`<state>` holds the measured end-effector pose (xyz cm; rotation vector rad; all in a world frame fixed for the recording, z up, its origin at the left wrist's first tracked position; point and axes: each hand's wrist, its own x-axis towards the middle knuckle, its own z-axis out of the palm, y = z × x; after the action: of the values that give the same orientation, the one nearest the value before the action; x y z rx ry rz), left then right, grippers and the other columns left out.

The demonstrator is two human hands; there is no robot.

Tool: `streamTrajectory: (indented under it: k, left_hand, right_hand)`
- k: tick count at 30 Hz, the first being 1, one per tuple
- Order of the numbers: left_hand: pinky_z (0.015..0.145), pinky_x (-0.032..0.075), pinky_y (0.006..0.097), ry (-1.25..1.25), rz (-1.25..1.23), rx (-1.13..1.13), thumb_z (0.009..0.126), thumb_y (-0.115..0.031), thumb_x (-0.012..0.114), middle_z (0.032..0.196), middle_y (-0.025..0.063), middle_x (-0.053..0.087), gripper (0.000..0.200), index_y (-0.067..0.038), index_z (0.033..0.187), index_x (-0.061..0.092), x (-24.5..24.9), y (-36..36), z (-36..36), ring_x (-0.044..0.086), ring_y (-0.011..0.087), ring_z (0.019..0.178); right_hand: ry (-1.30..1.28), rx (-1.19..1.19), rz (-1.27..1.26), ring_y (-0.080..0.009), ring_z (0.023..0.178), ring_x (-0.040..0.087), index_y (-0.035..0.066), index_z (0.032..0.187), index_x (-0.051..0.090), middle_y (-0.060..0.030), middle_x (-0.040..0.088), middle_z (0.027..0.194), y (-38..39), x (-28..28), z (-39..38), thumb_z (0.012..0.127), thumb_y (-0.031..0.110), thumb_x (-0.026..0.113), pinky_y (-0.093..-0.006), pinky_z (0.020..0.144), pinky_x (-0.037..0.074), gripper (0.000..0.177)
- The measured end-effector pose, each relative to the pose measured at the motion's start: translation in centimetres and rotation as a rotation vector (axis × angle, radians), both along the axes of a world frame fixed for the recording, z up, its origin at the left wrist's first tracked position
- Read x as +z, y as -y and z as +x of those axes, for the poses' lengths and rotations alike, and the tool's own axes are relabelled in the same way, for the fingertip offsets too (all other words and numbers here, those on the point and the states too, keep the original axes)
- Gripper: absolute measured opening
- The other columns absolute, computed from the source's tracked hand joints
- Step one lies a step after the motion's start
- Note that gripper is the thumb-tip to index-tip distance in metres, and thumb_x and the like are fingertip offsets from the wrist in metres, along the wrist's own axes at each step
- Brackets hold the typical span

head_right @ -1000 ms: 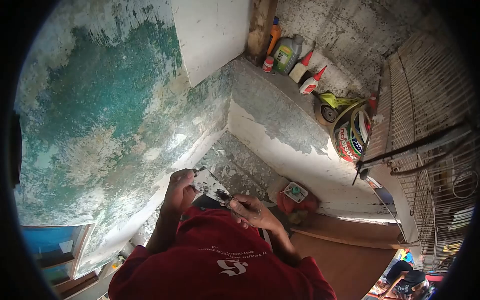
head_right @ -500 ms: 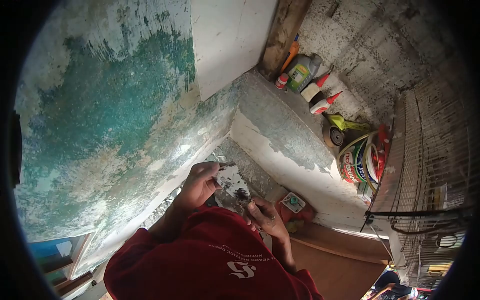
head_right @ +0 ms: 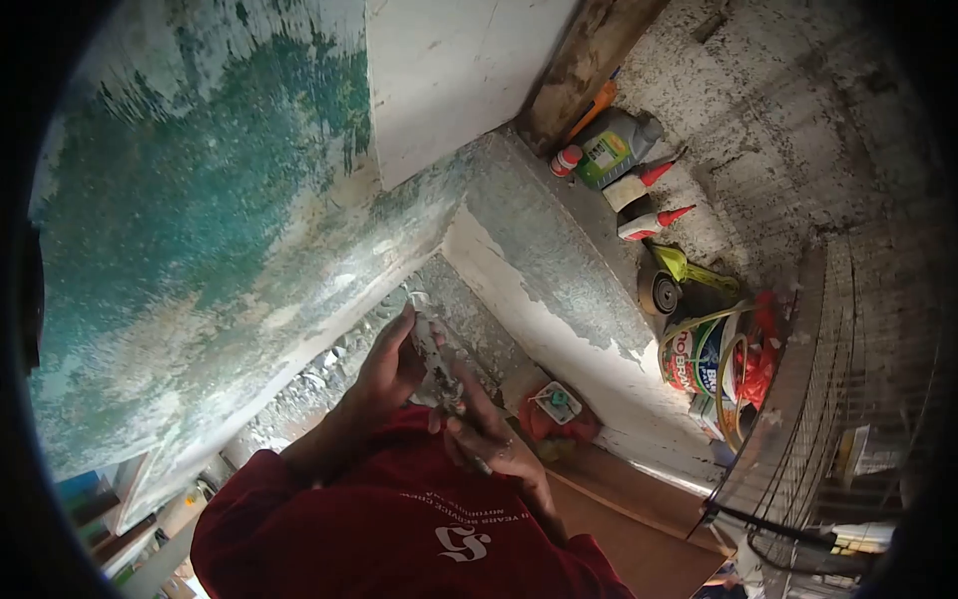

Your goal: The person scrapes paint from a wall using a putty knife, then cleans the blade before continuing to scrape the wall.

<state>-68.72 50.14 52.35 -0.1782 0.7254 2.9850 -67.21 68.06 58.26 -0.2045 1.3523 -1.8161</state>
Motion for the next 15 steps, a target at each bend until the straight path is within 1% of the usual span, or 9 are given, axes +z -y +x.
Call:
streamTrajectory:
  k: [2,3,5,6,8,9,12,13,15]
  left_hand:
    - [0.080,0.048,0.0343,0.165,0.515,-0.036,0.094,-0.032,0.051,0.095,0.0082,0.056,0.033,-0.005,0.115,0.049,-2.5,-2.0,0.3,0.057,0.0177,0.089]
    - [0.086,0.046,0.0389,0.222,0.323,0.047,0.094,-0.039,0.049,0.098,0.0084,0.056,0.040,-0.006,0.116,0.047,-3.7,-3.6,0.4,0.056,0.0194,0.095]
    - [0.090,0.044,0.0359,0.257,0.295,0.046,0.093,-0.042,0.048,0.100,0.0063,0.057,0.037,-0.008,0.105,0.051,-4.8,-6.6,0.3,0.054,0.0189,0.100]
    - [0.092,0.043,0.0344,0.273,0.283,0.044,0.093,-0.044,0.048,0.101,0.0052,0.057,0.036,-0.009,0.100,0.053,-5.6,-8.0,0.0,0.053,0.0187,0.102]
    - [0.093,0.043,0.0351,0.389,0.398,-0.022,0.092,-0.045,0.047,0.099,0.0056,0.058,0.037,-0.009,0.096,0.054,-8.0,-10.3,-0.7,0.054,0.0201,0.102]
    - [0.094,0.044,0.0355,0.449,0.458,-0.056,0.092,-0.046,0.047,0.098,0.0057,0.058,0.037,-0.010,0.094,0.054,-9.5,-11.4,-1.2,0.054,0.0208,0.102]
    - [0.089,0.044,0.0362,0.440,0.537,-0.007,0.095,-0.046,0.042,0.098,0.0088,0.055,0.043,-0.005,0.103,0.049,-15.2,-14.3,-3.0,0.054,0.0221,0.093]
    - [0.083,0.045,0.0349,0.360,0.691,-0.009,0.096,-0.045,0.041,0.090,0.0065,0.054,0.039,-0.006,0.097,0.049,-17.2,-15.1,-3.5,0.053,0.0205,0.088]
    - [0.077,0.047,0.0336,0.409,0.615,-0.014,0.094,-0.048,0.042,0.082,0.0041,0.053,0.040,-0.010,0.085,0.047,-19.9,-16.3,-4.3,0.055,0.0197,0.083]
  right_hand:
    - [0.043,0.110,-0.019,-0.0095,0.054,0.050,0.011,0.146,0.017,-0.0070,0.053,0.085,-1.1,-0.7,-1.2,0.094,0.013,0.045,-0.0199,0.044,0.040,0.059]
    - [0.096,0.096,0.009,-0.0093,0.053,0.049,0.012,0.146,0.017,-0.0080,0.053,0.086,-1.5,-1.3,-1.5,0.093,0.013,0.046,-0.0195,0.043,0.039,0.060]
    - [0.197,0.064,0.067,-0.0088,0.051,0.047,0.014,0.146,0.017,-0.0099,0.054,0.087,-2.6,-2.8,-2.5,0.090,0.012,0.048,-0.0187,0.041,0.039,0.064]
    - [0.203,0.082,0.073,-0.0088,0.051,0.048,0.014,0.146,0.017,-0.0090,0.054,0.085,-3.4,-3.9,-3.4,0.092,0.014,0.047,-0.0194,0.040,0.039,0.062]
    - [0.220,0.110,0.085,-0.0088,0.053,0.051,0.012,0.146,0.017,-0.0073,0.053,0.083,-5.1,-6.9,-5.1,0.094,0.018,0.046,-0.0208,0.039,0.040,0.059]
    - [0.293,0.055,0.077,-0.0086,0.051,0.050,0.013,0.146,0.018,-0.0071,0.053,0.081,-5.7,-8.4,-5.6,0.095,0.020,0.045,-0.0206,0.038,0.039,0.058]
    - [0.489,-0.086,0.074,-0.0084,0.048,0.047,0.017,0.145,0.019,-0.0064,0.053,0.076,-7.4,-13.1,-7.0,0.096,0.025,0.043,-0.0201,0.036,0.038,0.055]
    - [0.544,-0.118,0.082,-0.0083,0.047,0.047,0.019,0.145,0.020,-0.0062,0.053,0.075,-8.0,-14.5,-7.2,0.096,0.026,0.042,-0.0199,0.036,0.037,0.054]
    - [0.609,-0.162,0.129,-0.0084,0.045,0.045,0.021,0.145,0.022,-0.0059,0.052,0.072,-8.7,-16.5,-7.5,0.097,0.028,0.042,-0.0197,0.036,0.037,0.052]
